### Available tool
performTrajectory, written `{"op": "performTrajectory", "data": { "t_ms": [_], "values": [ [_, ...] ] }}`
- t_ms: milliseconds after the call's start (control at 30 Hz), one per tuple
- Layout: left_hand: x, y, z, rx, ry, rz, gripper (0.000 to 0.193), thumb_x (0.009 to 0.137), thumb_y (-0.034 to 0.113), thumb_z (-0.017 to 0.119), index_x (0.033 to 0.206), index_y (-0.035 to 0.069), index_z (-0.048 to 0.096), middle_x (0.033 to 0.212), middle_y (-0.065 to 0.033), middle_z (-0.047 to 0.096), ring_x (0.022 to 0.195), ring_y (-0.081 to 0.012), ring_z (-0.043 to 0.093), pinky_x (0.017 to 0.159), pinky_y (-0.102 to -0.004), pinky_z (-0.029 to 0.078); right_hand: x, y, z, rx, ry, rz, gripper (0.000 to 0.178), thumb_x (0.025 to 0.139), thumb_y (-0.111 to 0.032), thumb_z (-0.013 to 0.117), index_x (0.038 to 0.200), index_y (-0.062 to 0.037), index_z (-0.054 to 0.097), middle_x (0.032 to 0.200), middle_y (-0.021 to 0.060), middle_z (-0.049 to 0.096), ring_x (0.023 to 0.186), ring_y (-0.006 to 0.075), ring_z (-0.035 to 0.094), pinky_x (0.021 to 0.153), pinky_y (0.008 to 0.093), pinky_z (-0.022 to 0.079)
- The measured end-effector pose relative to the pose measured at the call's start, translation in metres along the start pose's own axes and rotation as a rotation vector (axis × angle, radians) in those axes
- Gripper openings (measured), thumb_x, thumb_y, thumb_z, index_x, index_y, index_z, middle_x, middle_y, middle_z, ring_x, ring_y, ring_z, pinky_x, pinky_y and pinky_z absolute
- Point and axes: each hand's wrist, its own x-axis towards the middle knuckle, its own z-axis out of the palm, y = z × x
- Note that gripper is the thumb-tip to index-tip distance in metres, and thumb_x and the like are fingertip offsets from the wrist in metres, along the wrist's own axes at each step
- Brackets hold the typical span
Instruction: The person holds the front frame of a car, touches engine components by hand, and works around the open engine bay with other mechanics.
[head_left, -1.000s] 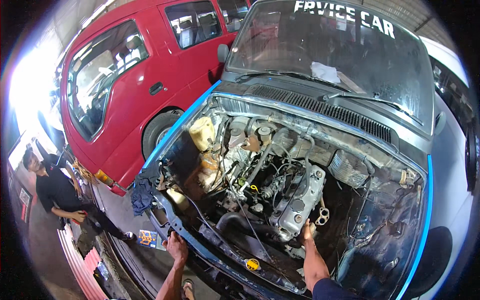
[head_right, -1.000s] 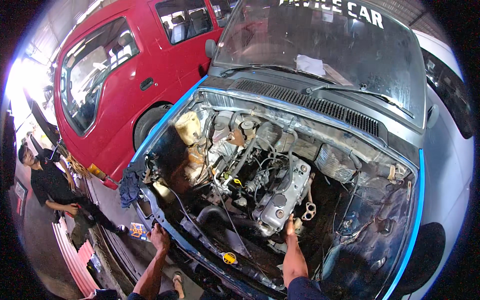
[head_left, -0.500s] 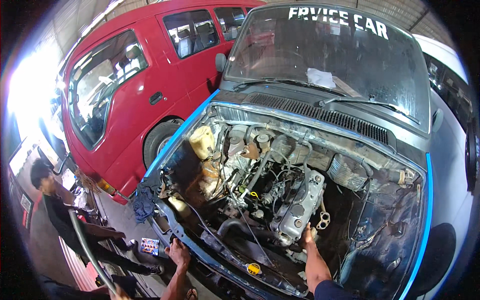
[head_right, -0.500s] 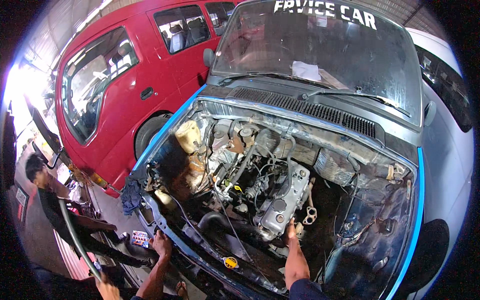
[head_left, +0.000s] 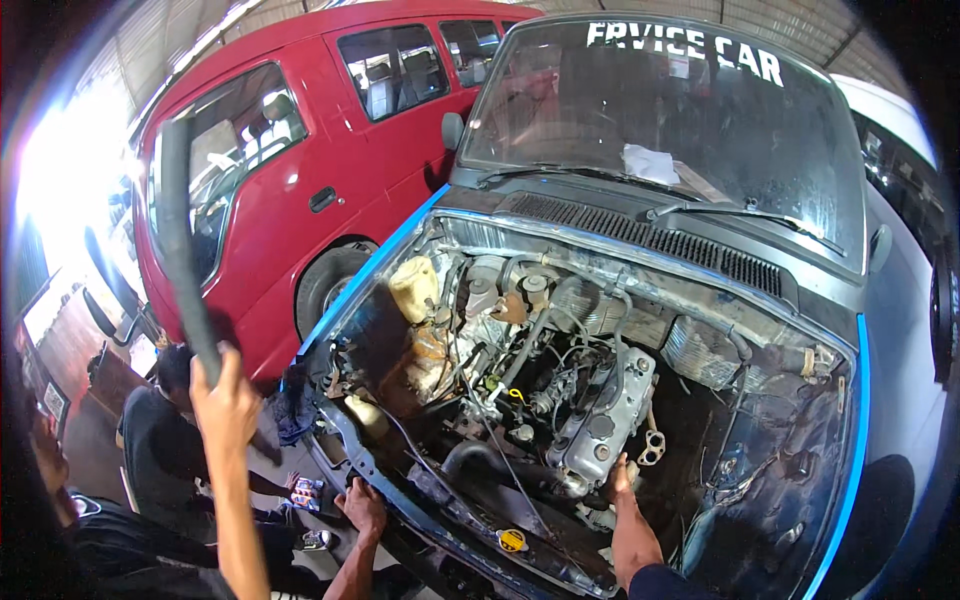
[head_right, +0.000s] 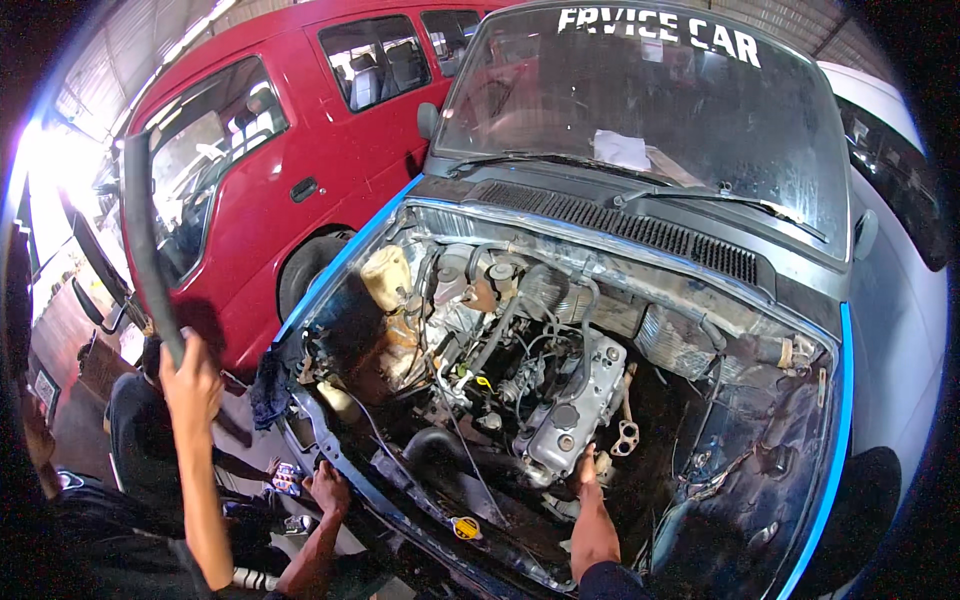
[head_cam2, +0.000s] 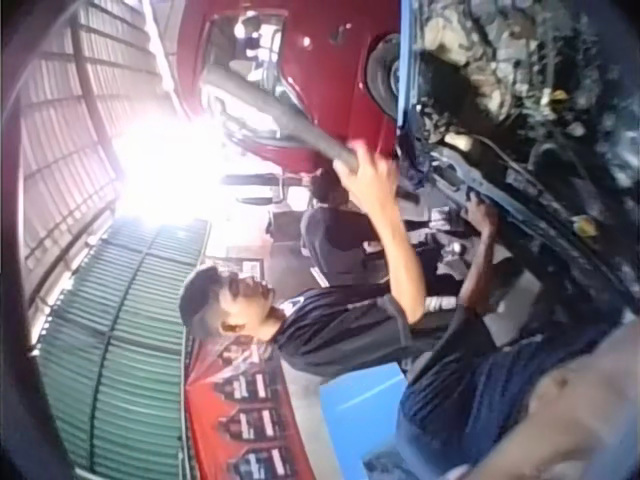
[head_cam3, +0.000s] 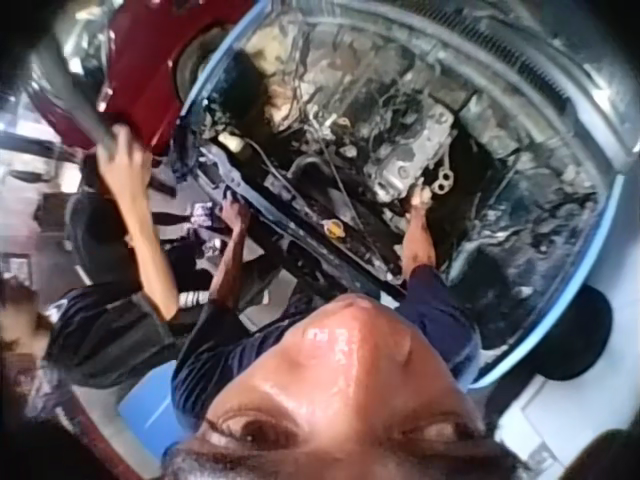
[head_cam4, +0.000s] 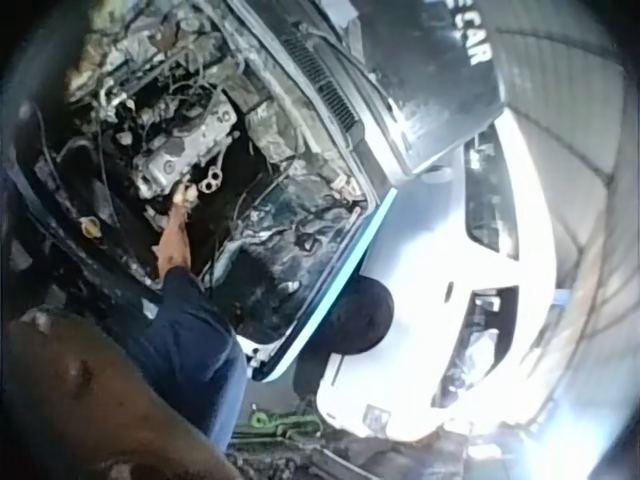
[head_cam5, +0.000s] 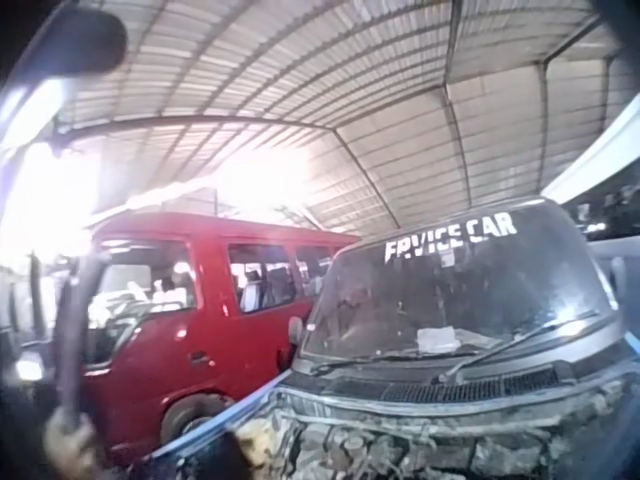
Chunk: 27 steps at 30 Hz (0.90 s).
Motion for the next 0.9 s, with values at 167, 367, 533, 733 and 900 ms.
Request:
{"op": "performTrajectory", "data": {
  "t_ms": [167, 367, 533, 733, 900],
  "values": [
    [-0.002, -0.010, -0.003, 0.019, -0.007, -0.038, 0.012, 0.088, 0.019, 0.055, 0.089, 0.008, 0.058, 0.077, -0.0145, 0.064, 0.081, -0.0315, 0.062, 0.087, -0.0447, 0.034, 0.009, 0.018, 0.007, 0.092, -0.045, -0.052, 0.072, 0.096, -0.059, 0.046, 0.147, -0.0126, 0.026, 0.144, 0.0123, 0.041, 0.126, 0.0300, 0.045, 0.104, 0.0501, 0.037],
    [-0.007, -0.030, -0.007, 0.057, -0.010, -0.055, 0.016, 0.088, 0.020, 0.055, 0.097, 0.007, 0.060, 0.081, -0.0181, 0.064, 0.087, -0.0358, 0.061, 0.087, -0.0496, 0.039, -0.002, 0.022, 0.031, -0.172, 0.197, -0.010, 0.076, 0.094, -0.069, 0.034, 0.140, -0.0084, 0.039, 0.135, 0.0100, 0.048, 0.122, 0.0266, 0.045, 0.106, 0.0466, 0.033],
    [-0.005, -0.048, 0.044, 0.016, 0.146, -0.015, 0.017, 0.091, 0.024, 0.051, 0.092, 0.009, 0.058, 0.080, -0.0172, 0.065, 0.085, -0.0366, 0.060, 0.082, -0.0464, 0.035, 0.031, 0.032, -0.035, -0.015, 0.014, 0.081, 0.083, 0.093, -0.073, 0.027, 0.136, -0.0066, 0.051, 0.144, 0.0099, 0.050, 0.126, 0.0310, 0.046, 0.106, 0.0433, 0.034],
    [0.002, -0.049, 0.031, -0.140, 0.135, 0.044, 0.015, 0.090, 0.016, 0.051, 0.097, 0.005, 0.059, 0.083, -0.0197, 0.065, 0.081, -0.0397, 0.060, 0.075, -0.0484, 0.040, 0.001, -0.010, -0.050, 0.112, 0.025, -0.045, 0.034, 0.096, -0.043, 0.053, 0.096, -0.0109, 0.062, 0.083, 0.0096, 0.060, 0.069, 0.0266, 0.058, 0.058, 0.0425, 0.048],
    [0.004, -0.023, 0.046, -0.398, 0.170, 0.230, 0.016, 0.089, 0.010, 0.051, 0.100, 0.002, 0.060, 0.086, -0.0217, 0.065, 0.078, -0.0423, 0.059, 0.069, -0.0501, 0.045, -0.063, -0.113, -0.050, 0.088, -0.116, -0.355, 0.025, 0.095, -0.032, 0.052, 0.091, -0.0090, 0.060, 0.083, 0.0080, 0.061, 0.079, 0.0268, 0.061, 0.068, 0.0426, 0.051]
  ]
}}
